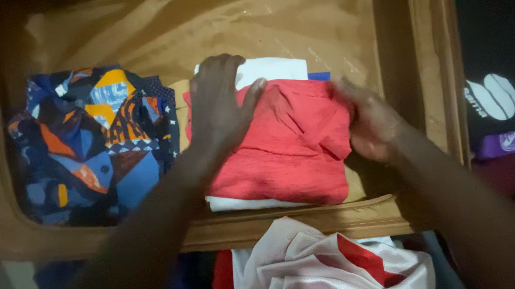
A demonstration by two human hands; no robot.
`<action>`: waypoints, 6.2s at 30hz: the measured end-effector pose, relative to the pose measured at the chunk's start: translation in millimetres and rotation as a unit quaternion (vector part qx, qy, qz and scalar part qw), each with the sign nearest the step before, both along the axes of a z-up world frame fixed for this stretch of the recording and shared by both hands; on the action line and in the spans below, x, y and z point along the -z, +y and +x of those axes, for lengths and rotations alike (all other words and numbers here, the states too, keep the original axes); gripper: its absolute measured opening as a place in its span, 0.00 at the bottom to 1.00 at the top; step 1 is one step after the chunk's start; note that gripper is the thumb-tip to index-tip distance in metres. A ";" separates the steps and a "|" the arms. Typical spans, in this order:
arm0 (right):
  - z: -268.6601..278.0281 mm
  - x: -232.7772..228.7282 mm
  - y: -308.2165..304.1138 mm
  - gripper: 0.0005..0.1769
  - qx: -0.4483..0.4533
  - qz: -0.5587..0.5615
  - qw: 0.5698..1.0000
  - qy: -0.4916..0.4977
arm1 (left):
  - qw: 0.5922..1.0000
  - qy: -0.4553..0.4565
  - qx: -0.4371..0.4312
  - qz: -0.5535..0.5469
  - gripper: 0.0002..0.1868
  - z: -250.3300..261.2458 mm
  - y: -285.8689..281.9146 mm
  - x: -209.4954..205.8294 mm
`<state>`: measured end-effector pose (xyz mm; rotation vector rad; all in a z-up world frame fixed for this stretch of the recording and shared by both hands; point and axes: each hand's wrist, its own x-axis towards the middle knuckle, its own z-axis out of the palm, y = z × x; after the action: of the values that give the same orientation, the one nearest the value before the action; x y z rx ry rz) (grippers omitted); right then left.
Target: The person picks up several folded shirts from a pile on a bed and places them into an open suitcase, smoothing each one after positioning it.
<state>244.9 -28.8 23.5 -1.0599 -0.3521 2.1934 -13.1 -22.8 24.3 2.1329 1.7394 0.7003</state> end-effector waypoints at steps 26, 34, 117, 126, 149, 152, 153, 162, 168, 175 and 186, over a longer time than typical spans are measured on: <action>-58.6 -27.8 -42.3 0.34 -0.094 0.547 0.518 -0.651 | 0.921 0.276 -0.091 -0.258 0.37 22.1 -124.0 -9.5; -68.5 4.5 -71.0 0.44 -0.274 0.487 0.510 -0.654 | 0.881 0.157 -0.216 -0.390 0.50 16.9 -136.5 6.6; 280.3 -121.7 -80.9 0.23 0.274 -0.033 0.961 -0.032 | 0.454 -0.743 -0.071 -0.486 0.23 374.8 24.7 -45.3; 271.8 -129.2 -120.7 0.28 0.400 0.004 0.911 0.100 | 0.387 -0.781 -0.065 -0.487 0.16 414.0 -31.1 -52.5; 326.2 -220.4 -100.9 0.20 0.162 0.226 0.960 -0.028 | 0.306 -0.883 -0.015 -0.355 0.34 307.8 -78.1 -126.2; 351.5 -209.6 -98.7 0.20 0.015 0.565 0.734 -0.376 | 0.337 -0.870 0.053 -0.355 0.31 272.1 -72.8 -152.0; 350.6 -210.1 -99.5 0.18 0.048 0.467 0.847 -0.250 | 0.354 -0.862 0.085 -0.352 0.31 256.6 -68.8 -161.4; 257.6 -228.3 -112.2 0.19 0.064 0.147 0.977 -0.144 | 0.484 -0.779 0.026 -0.398 0.25 142.2 -96.3 -162.1; 193.8 -227.7 -110.9 0.18 0.016 0.070 0.989 -0.129 | 0.488 -0.768 -0.041 -0.412 0.25 95.6 -125.9 -139.1; 140.5 -214.5 -99.7 0.20 -0.014 0.042 0.991 -0.124 | 0.455 -0.782 -0.062 -0.422 0.24 44.2 -131.2 -127.5; 78.7 -174.0 -71.4 0.22 -0.032 -0.002 0.991 -0.132 | 0.507 -0.753 -0.110 -0.404 0.25 -18.0 -113.1 -114.9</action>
<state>323.7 -100.2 197.5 -1.3633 -0.5065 2.1121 -31.1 -135.9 139.2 0.1401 0.8000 0.9732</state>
